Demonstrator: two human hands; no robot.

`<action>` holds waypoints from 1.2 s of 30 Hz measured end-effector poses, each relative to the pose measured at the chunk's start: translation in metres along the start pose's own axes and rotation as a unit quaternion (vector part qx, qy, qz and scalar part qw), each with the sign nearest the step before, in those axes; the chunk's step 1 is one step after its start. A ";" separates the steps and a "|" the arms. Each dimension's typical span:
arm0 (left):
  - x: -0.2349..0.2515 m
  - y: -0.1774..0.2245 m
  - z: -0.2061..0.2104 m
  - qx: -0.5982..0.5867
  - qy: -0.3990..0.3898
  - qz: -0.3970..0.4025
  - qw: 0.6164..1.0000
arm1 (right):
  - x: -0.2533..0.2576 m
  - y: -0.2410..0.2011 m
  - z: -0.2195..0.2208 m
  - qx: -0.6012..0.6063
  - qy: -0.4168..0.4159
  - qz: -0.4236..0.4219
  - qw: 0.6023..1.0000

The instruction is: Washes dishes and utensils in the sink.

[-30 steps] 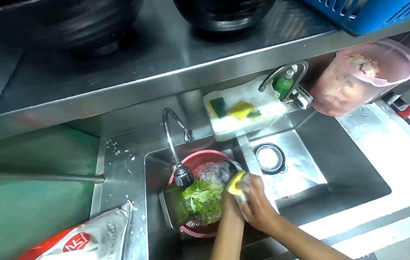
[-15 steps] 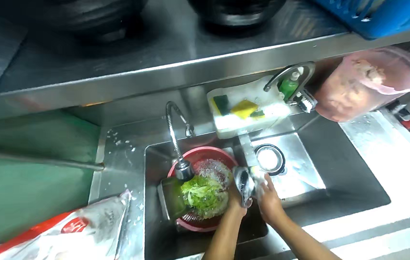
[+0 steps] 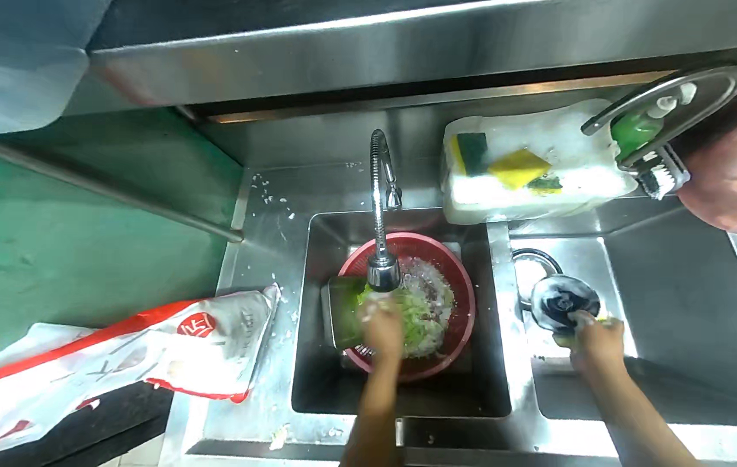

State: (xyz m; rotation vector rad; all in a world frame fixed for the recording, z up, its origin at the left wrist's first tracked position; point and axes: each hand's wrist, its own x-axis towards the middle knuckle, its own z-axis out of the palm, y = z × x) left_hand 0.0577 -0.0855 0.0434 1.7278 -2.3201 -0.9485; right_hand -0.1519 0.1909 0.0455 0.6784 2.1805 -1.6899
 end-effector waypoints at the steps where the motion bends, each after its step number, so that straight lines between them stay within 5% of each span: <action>1: 0.018 -0.027 -0.009 0.049 0.036 -0.047 0.997 | 0.021 0.012 -0.005 0.026 0.024 0.048 0.998; 4: 0.055 -0.086 -0.020 0.126 0.021 -0.194 0.973 | 0.066 0.047 -0.016 0.041 0.036 0.177 0.983; 9: 0.088 -0.117 -0.012 0.079 -0.086 -0.252 0.961 | 0.104 0.085 -0.005 -0.131 0.048 0.200 0.970; 17: 0.067 -0.036 -0.007 0.158 -0.215 -0.105 0.958 | 0.120 0.066 0.037 0.001 -0.006 0.219 0.976; 21: 0.051 -0.003 -0.024 0.099 -0.196 -0.082 0.972 | 0.104 0.043 0.036 -0.063 -0.025 0.167 0.984; 26: 0.028 0.031 -0.034 0.194 -0.159 -0.067 0.966 | 0.107 0.055 0.005 0.054 -0.036 0.151 0.986; 32: 0.017 0.008 -0.042 0.254 -0.057 -0.071 0.963 | 0.087 0.064 -0.055 0.017 -0.017 0.150 0.988; 36: 0.006 -0.004 -0.089 0.205 -0.029 -0.104 0.973 | 0.068 0.062 -0.083 0.036 -0.008 0.131 0.991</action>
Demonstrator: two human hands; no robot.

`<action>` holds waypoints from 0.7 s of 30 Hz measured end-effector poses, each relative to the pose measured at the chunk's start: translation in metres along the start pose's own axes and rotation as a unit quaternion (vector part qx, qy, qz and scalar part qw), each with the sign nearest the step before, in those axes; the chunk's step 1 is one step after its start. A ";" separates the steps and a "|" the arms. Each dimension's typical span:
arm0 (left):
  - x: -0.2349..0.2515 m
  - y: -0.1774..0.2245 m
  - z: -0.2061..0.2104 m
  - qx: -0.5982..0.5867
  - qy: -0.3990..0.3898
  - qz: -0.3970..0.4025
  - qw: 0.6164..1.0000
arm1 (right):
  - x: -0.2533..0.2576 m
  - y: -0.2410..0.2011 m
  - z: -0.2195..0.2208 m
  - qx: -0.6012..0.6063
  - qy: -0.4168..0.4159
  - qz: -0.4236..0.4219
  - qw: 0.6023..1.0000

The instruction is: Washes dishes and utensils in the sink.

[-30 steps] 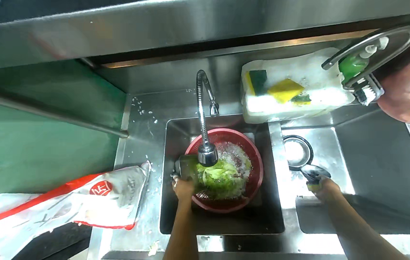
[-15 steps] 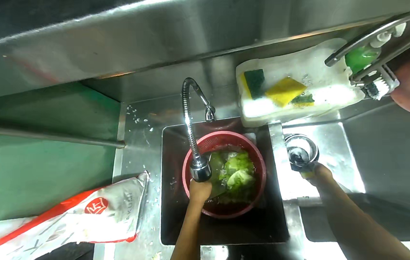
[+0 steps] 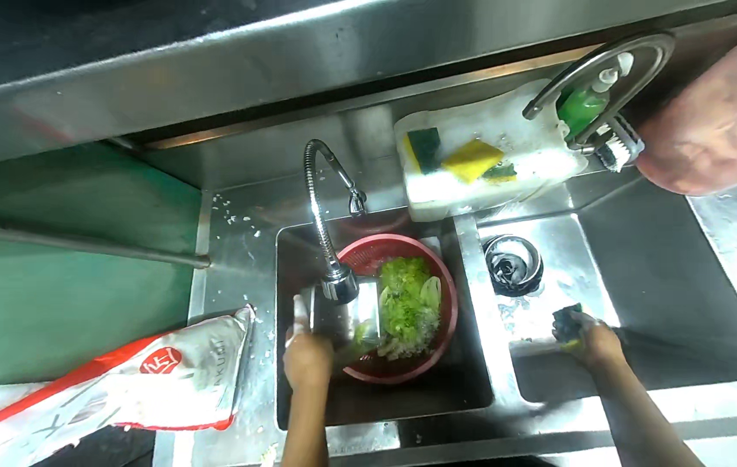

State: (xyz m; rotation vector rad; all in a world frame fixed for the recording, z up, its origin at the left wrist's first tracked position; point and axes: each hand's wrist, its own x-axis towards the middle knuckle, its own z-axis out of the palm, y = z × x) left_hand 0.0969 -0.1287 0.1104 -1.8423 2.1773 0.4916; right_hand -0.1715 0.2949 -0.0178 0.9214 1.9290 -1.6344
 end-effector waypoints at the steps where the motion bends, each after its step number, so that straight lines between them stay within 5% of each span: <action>1: -0.005 -0.007 -0.009 -0.003 -0.003 -0.008 1.000 | -0.007 -0.002 -0.003 0.001 0.000 -0.004 1.000; 9: -0.007 -0.040 0.038 0.032 0.039 -0.030 0.998 | -0.054 -0.025 0.012 -0.010 -0.030 -0.052 0.998; 17: -0.042 -0.073 -0.007 -0.154 0.104 -0.015 0.982 | -0.116 -0.045 0.025 -0.090 -0.087 -0.140 0.982; 21: -0.055 -0.090 -0.007 -0.391 0.063 0.007 0.918 | -0.156 -0.040 0.044 -0.122 -0.165 -0.170 0.964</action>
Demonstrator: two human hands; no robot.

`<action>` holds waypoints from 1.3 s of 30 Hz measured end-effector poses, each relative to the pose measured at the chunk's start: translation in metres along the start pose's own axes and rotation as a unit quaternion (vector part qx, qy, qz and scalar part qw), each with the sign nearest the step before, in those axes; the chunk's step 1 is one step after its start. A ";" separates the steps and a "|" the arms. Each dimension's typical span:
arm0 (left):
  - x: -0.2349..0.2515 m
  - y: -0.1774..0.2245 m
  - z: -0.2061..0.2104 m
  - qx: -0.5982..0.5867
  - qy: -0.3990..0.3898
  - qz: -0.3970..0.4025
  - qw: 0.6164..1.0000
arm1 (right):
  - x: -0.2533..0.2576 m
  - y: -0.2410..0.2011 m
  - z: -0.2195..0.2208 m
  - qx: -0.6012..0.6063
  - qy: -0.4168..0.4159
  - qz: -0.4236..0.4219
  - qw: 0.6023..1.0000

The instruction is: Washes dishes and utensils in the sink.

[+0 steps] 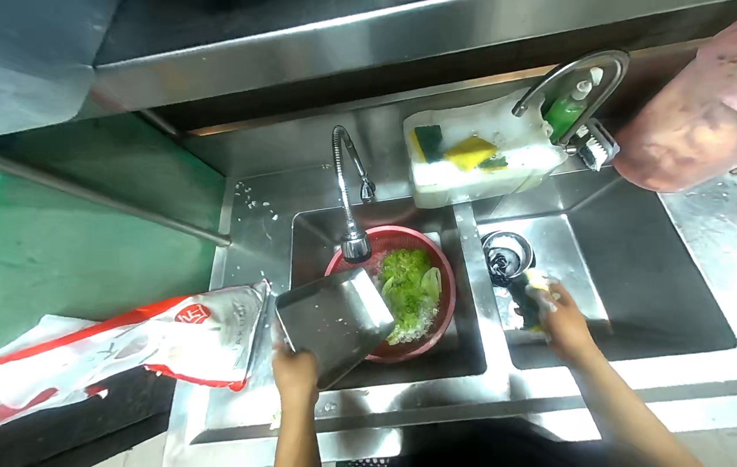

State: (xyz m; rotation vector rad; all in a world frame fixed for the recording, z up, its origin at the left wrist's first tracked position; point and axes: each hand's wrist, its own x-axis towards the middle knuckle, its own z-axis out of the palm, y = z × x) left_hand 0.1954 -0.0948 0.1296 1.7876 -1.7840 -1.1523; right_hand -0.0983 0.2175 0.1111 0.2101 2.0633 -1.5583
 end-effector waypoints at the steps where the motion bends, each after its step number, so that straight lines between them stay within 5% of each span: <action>1: -0.005 -0.001 -0.002 -0.048 -0.019 -0.007 0.999 | -0.009 -0.003 0.010 -0.011 -0.035 -0.008 0.999; 5: -0.032 -0.005 0.005 -0.156 -0.067 -0.009 0.985 | -0.048 -0.011 0.058 -0.149 -0.205 -0.066 0.965; 8: -0.065 0.001 0.020 -0.220 -0.077 -0.016 0.972 | -0.090 -0.020 0.106 -0.331 -0.362 -0.168 0.855; 11: -0.103 0.018 0.033 -0.276 -0.074 -0.013 0.958 | -0.139 -0.018 0.130 -0.370 -0.458 -0.268 0.763; 16: -0.147 0.036 0.055 -0.331 -0.037 0.032 0.942 | -0.135 0.000 0.082 -0.404 -0.500 -0.448 0.621; 18: -0.166 0.041 0.070 -0.349 -0.026 0.044 0.936 | -0.121 -0.010 0.050 -0.448 -0.482 -0.461 0.596; 25: -0.206 0.095 0.117 -0.341 -0.037 0.098 0.934 | -0.043 -0.030 -0.044 -0.613 -0.278 -0.316 0.669; 28: -0.229 0.118 0.143 -0.319 -0.043 0.147 0.935 | -0.059 -0.038 -0.056 -0.537 -0.326 -0.300 0.718; 32: -0.259 0.138 0.179 -0.313 -0.035 0.178 0.932 | -0.090 -0.036 -0.058 -0.407 -0.389 -0.375 0.737; 36: -0.274 0.145 0.189 -0.300 -0.010 0.194 0.934 | -0.061 -0.017 -0.096 -0.416 -0.340 -0.428 0.726; 39: -0.283 0.149 0.192 -0.266 0.000 0.239 0.934 | -0.007 -0.006 -0.122 -0.494 -0.277 -0.364 0.739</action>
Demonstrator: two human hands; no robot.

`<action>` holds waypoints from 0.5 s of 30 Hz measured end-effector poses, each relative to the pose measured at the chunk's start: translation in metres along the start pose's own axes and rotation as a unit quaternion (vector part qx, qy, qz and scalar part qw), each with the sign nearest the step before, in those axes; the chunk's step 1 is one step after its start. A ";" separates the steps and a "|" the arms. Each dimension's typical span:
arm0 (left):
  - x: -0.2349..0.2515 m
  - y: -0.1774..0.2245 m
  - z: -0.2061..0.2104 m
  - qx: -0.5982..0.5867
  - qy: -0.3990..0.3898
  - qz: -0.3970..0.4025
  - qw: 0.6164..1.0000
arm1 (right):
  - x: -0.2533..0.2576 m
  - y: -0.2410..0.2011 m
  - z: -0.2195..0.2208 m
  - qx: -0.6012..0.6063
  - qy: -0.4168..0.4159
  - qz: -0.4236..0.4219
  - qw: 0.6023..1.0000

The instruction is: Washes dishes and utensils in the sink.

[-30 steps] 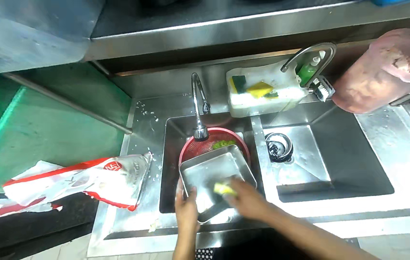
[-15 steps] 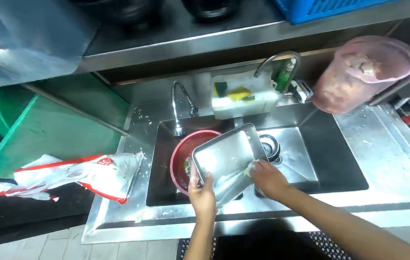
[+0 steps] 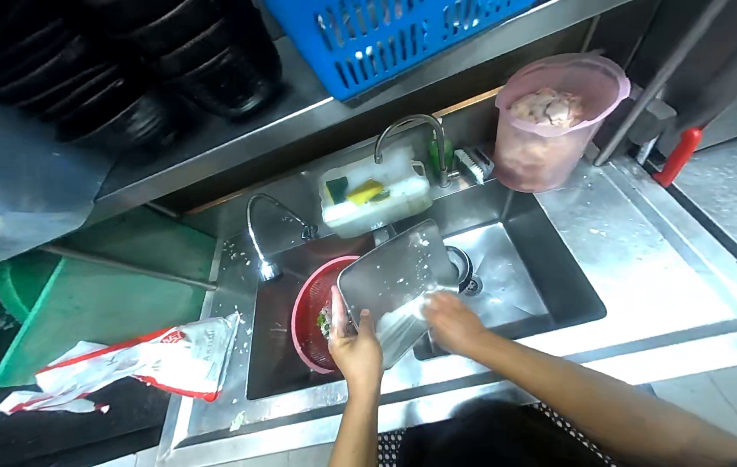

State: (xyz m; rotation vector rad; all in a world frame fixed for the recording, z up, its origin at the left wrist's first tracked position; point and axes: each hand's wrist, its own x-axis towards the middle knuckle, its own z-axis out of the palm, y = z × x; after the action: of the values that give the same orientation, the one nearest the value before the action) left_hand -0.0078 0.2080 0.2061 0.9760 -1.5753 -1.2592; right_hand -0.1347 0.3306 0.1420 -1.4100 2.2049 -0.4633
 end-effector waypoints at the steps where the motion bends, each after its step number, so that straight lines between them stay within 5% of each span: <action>1: -0.001 0.003 0.005 0.003 -0.003 0.006 1.000 | 0.004 0.011 -0.003 -0.013 0.003 0.026 1.000; 3: -0.003 0.007 0.012 0.004 -0.003 0.008 1.000 | 0.005 0.003 -0.009 0.018 0.000 0.027 0.999; 7: -0.001 0.018 0.026 -0.001 0.004 -0.001 1.000 | -0.011 -0.058 -0.013 0.138 0.015 -0.099 0.985; 15: 0.009 0.026 0.034 -0.029 0.045 -0.004 0.999 | -0.003 -0.039 -0.013 0.030 0.048 -0.081 0.995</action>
State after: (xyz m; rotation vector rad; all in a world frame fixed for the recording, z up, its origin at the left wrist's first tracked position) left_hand -0.0438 0.2145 0.2297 0.9881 -1.4588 -1.2425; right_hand -0.1115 0.3170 0.1737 -1.5717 2.1397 -0.6603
